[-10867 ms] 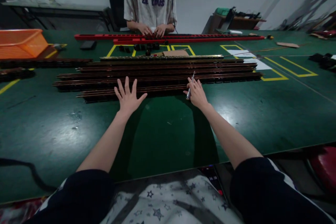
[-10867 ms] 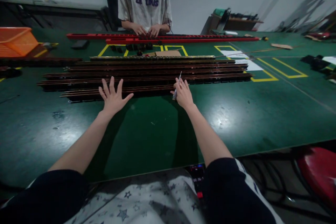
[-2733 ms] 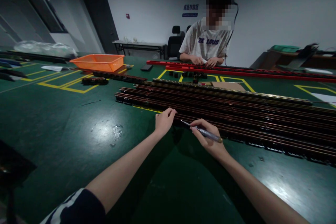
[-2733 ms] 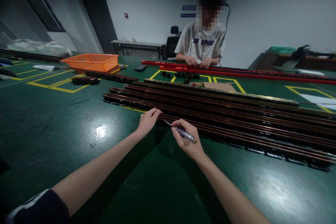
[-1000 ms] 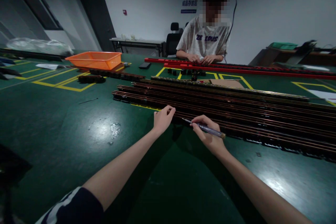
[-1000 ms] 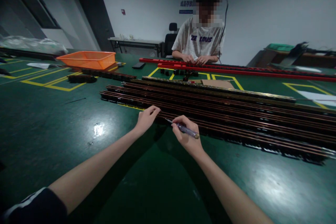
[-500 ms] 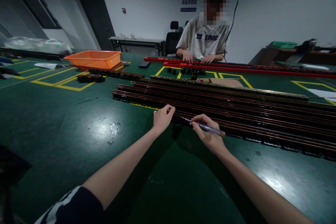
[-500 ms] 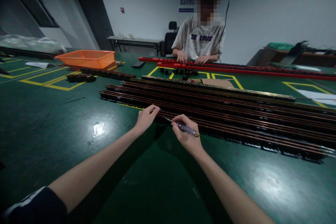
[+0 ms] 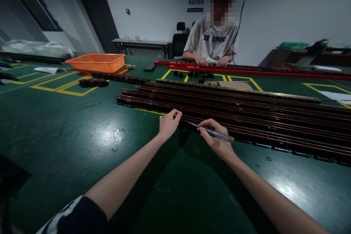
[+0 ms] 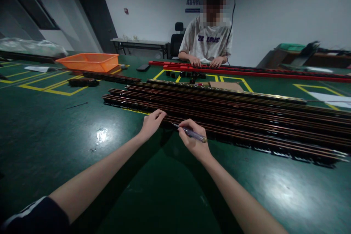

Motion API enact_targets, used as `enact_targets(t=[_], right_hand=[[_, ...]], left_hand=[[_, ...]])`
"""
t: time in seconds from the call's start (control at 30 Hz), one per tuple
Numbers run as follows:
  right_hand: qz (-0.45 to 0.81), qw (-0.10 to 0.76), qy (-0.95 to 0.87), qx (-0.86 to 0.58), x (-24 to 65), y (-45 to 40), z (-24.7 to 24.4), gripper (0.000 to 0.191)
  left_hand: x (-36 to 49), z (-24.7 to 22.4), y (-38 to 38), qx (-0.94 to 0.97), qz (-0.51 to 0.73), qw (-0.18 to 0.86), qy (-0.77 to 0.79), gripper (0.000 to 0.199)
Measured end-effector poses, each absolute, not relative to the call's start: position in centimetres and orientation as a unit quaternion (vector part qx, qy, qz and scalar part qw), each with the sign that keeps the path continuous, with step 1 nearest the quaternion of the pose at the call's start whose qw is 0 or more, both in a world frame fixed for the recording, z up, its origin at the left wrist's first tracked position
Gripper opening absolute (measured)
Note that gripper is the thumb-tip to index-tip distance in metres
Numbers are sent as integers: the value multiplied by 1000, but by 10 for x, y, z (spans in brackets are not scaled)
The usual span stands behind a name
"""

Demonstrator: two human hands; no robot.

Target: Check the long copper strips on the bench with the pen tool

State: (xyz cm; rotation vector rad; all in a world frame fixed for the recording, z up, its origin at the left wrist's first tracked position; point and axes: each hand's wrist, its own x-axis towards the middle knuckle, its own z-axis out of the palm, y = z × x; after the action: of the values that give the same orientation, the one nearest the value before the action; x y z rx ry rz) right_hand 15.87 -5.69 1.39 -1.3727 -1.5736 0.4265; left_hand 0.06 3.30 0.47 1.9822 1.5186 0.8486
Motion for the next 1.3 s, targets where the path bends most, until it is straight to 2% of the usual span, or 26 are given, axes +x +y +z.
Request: enact_targets(t=[0.73,1.1,1.17,1.3], right_hand=[[173,499,-638,-561,159,-55,12,7],[164,534,-610,-562,161,-56,8,7],[161,540,-605,-563,161,-57,8,7],[157,547,-593,-569,162,-58,9,6]], left_hand=[[0,9,30,725,316,266,551,24],[-1,2,35,724,347,264,535,18],[0,0,35,738,369,242,510,16],[3,-1,29,782,394,136,463,16]])
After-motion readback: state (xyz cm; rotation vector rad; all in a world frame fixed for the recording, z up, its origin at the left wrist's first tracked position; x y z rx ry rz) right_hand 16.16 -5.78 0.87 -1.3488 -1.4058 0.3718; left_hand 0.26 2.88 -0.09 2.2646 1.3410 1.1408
